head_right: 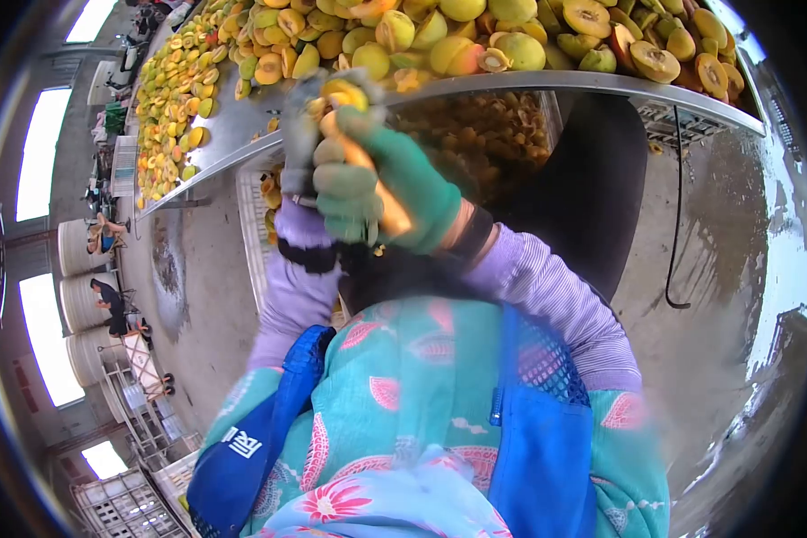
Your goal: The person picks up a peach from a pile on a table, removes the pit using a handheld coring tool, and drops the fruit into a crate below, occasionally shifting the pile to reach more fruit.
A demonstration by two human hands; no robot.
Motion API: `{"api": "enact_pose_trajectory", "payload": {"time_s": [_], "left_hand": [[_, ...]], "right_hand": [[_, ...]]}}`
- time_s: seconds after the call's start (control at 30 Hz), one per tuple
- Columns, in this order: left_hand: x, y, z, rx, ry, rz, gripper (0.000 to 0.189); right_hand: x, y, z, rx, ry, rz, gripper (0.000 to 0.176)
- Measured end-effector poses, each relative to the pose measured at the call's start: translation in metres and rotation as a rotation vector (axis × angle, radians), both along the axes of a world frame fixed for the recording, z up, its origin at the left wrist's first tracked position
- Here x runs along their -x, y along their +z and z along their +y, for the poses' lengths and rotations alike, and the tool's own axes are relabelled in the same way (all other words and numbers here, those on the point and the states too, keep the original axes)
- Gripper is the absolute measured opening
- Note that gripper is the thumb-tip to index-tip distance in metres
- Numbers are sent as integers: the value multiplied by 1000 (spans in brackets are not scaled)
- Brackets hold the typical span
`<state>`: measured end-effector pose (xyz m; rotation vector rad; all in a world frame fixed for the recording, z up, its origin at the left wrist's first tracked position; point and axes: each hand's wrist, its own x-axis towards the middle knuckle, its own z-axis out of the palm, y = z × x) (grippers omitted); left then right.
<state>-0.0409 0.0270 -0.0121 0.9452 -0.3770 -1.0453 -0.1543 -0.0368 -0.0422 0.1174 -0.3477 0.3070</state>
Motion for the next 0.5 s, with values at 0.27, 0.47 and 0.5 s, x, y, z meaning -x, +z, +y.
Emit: {"api": "enact_pose_trajectory", "payload": {"time_s": [0.27,0.47,0.5], "left_hand": [[-67,18,91,-1279,430,-1283,20],[-133,-54,-25,-753,-32,-1964,45],[-131,-54,-34,-851,-76,-1976,44]], "right_hand": [[13,-55,-46,89,-62,724,41],[17,-6,-42,829,-381,852,42],[16,-10,-41,909,-473,852,45]]}}
